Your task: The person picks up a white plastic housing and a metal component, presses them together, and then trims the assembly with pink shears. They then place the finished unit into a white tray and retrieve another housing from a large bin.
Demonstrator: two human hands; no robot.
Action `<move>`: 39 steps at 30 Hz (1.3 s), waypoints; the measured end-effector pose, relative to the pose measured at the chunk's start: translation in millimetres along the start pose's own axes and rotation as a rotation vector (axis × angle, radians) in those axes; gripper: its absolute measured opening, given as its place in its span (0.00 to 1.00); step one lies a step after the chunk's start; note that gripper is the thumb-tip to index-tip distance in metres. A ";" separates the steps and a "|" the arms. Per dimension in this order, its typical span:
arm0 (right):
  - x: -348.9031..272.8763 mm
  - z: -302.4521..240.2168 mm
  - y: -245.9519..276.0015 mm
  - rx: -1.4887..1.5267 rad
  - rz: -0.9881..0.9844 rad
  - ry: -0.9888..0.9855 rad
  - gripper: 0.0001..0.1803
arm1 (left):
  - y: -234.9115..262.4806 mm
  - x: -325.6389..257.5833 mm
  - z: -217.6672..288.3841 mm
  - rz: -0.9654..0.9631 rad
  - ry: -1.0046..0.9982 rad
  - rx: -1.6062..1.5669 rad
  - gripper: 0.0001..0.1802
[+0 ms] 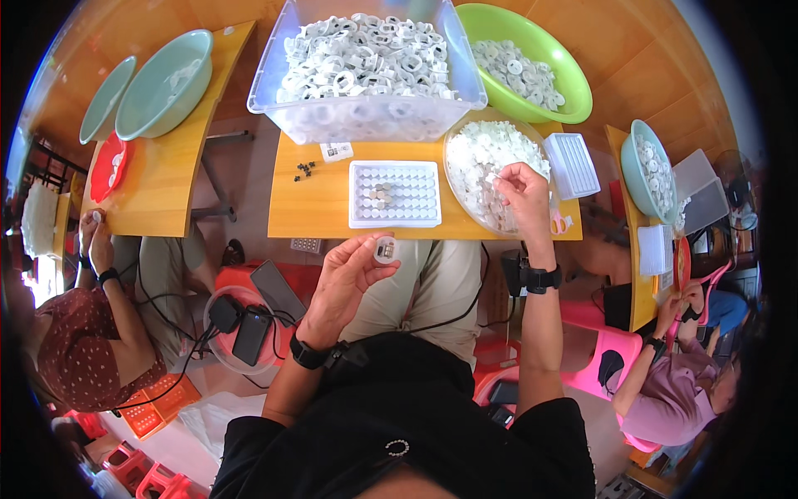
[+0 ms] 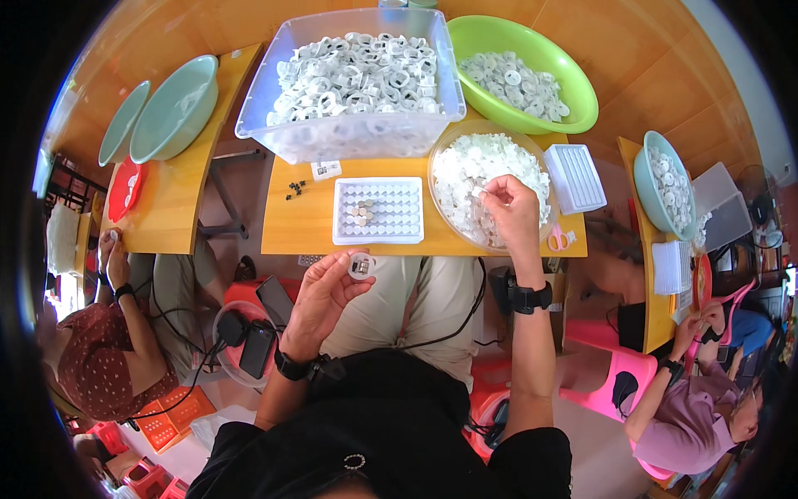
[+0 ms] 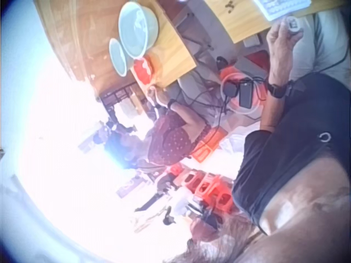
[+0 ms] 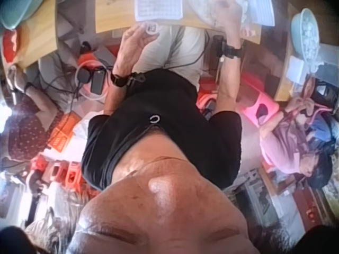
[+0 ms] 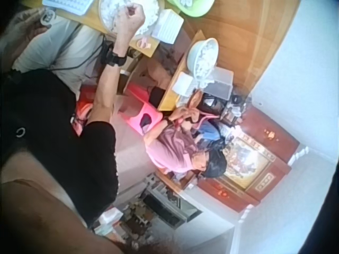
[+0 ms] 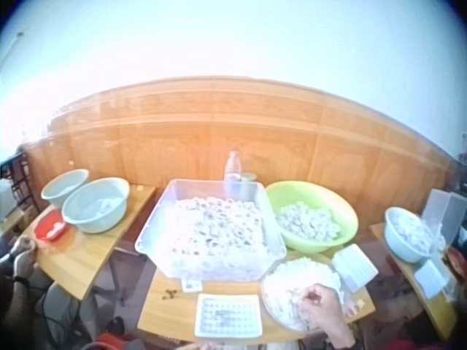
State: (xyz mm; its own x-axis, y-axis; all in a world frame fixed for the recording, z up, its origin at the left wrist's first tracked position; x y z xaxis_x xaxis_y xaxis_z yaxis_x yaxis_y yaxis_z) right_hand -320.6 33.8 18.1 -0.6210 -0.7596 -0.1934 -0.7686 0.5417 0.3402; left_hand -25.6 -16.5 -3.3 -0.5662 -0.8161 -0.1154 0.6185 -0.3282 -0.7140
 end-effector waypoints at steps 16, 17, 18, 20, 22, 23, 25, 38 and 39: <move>-110.5 -59.4 -91.4 0.049 -0.249 0.194 0.07 | -5.3 -0.7 1.8 -0.040 -0.005 0.078 0.14; -114.1 -62.5 -93.7 0.001 -0.240 0.219 0.07 | -6.4 -1.5 3.0 -0.067 -0.023 0.080 0.14; -117.2 -64.5 -95.9 -0.046 -0.231 0.244 0.07 | -7.3 -2.0 3.9 -0.065 -0.022 0.079 0.14; -120.4 -65.4 -99.1 -0.062 -0.222 0.246 0.07 | -9.1 -2.4 5.1 -0.083 -0.025 0.128 0.14; -123.0 -68.1 -101.2 -0.104 -0.228 0.281 0.07 | -8.2 -2.8 4.1 -0.088 -0.027 0.134 0.13; -123.5 -68.9 -101.6 -0.104 -0.231 0.280 0.07 | -7.5 -3.0 3.9 -0.095 -0.029 0.141 0.13; -123.8 -71.6 -100.9 -0.151 -0.196 0.333 0.07 | -6.7 -2.6 4.4 -0.096 -0.026 0.146 0.13; -122.2 -69.7 -100.7 -0.168 -0.205 0.338 0.07 | -7.0 -1.2 0.6 -0.110 -0.045 0.185 0.12; -121.9 -69.1 -101.4 -0.165 -0.206 0.347 0.07 | -7.2 -1.2 0.4 -0.110 -0.044 0.185 0.12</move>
State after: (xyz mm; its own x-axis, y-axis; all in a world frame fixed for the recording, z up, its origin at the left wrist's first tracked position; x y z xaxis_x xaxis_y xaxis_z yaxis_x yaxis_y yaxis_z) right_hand -156.4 46.6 70.8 -0.3467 -0.9372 0.0389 -0.8189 0.3227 0.4746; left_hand -29.1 -13.4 2.3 -0.6138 -0.7894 -0.0107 0.6460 -0.4944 -0.5817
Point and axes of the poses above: each hand's wrist, its own x-axis towards the middle knuckle, its own y-axis out of the back of the hand, z = x × y, the point moved 3 cm from there along x, towards the middle knuckle, and after that the axes turned 15 degrees about -y, right-handed, at the moved point
